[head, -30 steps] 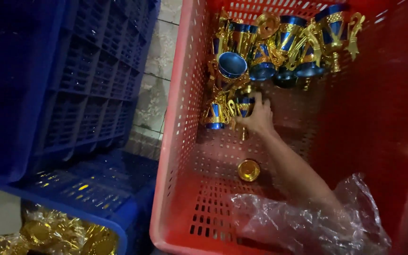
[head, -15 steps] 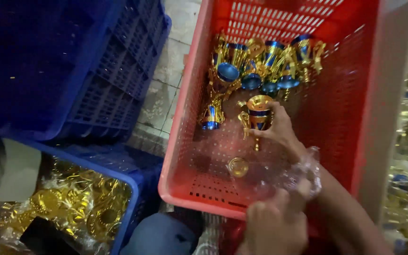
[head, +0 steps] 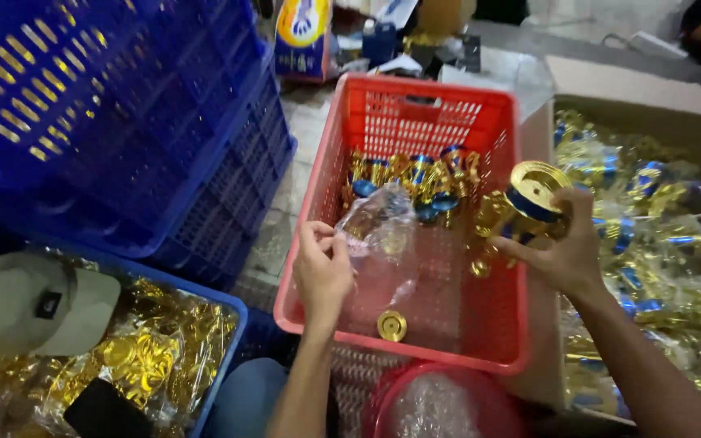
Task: The person sits on the floor and wraps small gold and blue trophies in clear plastic bags. They pick up trophies from a red basket, place them into bags, and then transfer the wrapped items into a cardboard box.
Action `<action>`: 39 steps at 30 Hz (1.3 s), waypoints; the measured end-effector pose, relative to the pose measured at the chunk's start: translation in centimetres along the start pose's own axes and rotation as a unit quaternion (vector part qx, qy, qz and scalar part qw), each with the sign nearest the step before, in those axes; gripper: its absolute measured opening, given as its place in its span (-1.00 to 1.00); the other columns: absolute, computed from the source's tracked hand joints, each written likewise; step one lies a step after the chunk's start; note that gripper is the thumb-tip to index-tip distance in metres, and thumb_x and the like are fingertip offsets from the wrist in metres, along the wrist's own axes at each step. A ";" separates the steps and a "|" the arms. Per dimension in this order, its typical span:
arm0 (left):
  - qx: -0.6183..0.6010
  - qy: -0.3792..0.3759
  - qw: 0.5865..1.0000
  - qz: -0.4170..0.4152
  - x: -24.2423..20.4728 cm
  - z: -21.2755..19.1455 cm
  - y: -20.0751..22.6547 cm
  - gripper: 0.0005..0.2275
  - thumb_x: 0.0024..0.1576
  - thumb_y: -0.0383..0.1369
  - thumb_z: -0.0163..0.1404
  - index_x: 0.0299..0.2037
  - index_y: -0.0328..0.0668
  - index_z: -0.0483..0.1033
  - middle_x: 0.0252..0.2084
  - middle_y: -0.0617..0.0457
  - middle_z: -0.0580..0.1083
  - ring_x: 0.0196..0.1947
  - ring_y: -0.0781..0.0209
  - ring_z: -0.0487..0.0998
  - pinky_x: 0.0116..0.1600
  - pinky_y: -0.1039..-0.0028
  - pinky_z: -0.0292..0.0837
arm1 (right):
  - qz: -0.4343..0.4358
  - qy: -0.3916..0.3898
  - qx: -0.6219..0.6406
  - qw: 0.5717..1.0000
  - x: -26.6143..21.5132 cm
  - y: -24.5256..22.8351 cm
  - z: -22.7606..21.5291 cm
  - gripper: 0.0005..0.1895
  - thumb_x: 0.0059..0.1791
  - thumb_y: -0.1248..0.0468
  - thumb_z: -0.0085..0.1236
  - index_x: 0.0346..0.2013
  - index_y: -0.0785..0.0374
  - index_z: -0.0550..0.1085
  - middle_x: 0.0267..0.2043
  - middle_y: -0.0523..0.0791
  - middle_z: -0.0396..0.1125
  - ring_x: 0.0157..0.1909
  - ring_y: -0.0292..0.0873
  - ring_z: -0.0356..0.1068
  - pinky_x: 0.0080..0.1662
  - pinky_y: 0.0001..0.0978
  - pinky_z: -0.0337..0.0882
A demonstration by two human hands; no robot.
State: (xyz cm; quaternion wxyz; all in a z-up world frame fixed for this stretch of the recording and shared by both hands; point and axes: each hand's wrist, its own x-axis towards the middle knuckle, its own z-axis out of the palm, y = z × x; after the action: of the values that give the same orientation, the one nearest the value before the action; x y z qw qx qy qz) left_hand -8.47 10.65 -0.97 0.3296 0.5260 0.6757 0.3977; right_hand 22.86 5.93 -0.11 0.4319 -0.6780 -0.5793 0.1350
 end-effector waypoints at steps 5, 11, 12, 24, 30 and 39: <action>-0.086 -0.026 0.990 0.108 -2.3 3.3 -0.1 -0.77 0.23 -0.45 -0.19 0.04 0.11 0.18 -0.43 -0.02 0.54 -0.63 0.09 0.57 -0.52 0.28 0.38 | 0.013 0.003 0.097 0.995 -3.4 -2.2 -3.2 -0.09 -0.41 0.28 0.52 0.04 0.17 0.09 0.08 0.18 0.28 -0.10 0.11 0.56 -0.11 -0.21 0.63; -0.054 -0.202 0.949 0.234 -5.3 7.4 0.4 -0.81 0.18 -0.42 -0.12 -0.35 -0.11 0.61 -0.65 0.14 0.48 -0.80 0.49 0.22 -0.77 0.62 0.00 | 0.047 -0.019 0.293 0.955 -5.9 -1.4 -2.0 -0.21 -0.40 0.44 0.51 -0.08 0.18 0.15 -0.05 0.09 0.26 -0.10 0.11 0.60 -0.09 -0.13 0.77; -0.073 -0.250 0.937 0.234 -6.0 7.1 1.5 -0.64 0.16 -0.10 -0.23 -0.16 -0.08 0.59 -0.38 0.06 0.57 -0.53 0.35 0.47 -0.51 0.49 0.33 | 0.037 -0.030 0.318 0.947 -6.4 -1.4 -1.8 -0.19 -0.41 0.45 0.53 -0.06 0.19 0.16 -0.02 0.12 0.33 -0.05 0.10 0.60 -0.05 -0.13 0.75; -0.285 -0.426 0.858 -0.033 -7.2 9.9 3.3 -0.35 -0.22 -0.05 0.31 0.08 -0.22 0.53 -0.02 -0.07 0.62 -0.03 0.06 0.66 0.11 0.30 0.63 | -0.100 -0.091 0.129 0.982 -6.8 -1.8 -1.1 -0.40 -0.13 -0.02 0.09 0.13 0.16 0.30 -0.04 -0.03 0.41 -0.10 -0.10 0.51 -0.10 -0.21 0.57; -0.119 -0.390 0.908 0.093 -7.2 8.2 5.1 -0.35 -0.27 0.10 0.24 -0.03 -0.15 0.58 -0.18 0.03 0.66 -0.24 0.26 0.69 -0.13 0.46 0.64 | -0.007 0.012 0.014 1.000 -6.6 -0.6 -1.9 -0.63 0.05 0.12 -0.08 0.09 0.12 0.49 0.16 0.04 0.41 0.13 0.05 0.44 0.01 -0.04 0.52; -0.068 -0.373 0.921 0.082 -7.4 7.6 5.0 -0.22 -0.28 0.18 0.18 0.14 -0.09 0.53 -0.06 0.01 0.66 -0.13 0.24 0.71 -0.03 0.44 0.68 | -0.294 0.074 -0.037 0.952 -7.1 -0.4 -2.4 -0.53 -0.02 0.39 0.26 0.10 0.19 0.25 0.07 0.01 0.50 -0.31 -0.17 0.50 -0.41 -0.43 0.39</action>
State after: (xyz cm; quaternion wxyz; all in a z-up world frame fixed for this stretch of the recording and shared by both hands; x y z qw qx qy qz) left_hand 2.06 5.56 0.12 0.5594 0.6661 0.4291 0.2433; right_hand 22.13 -1.51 -0.63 0.4689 -0.5011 -0.7240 -0.0695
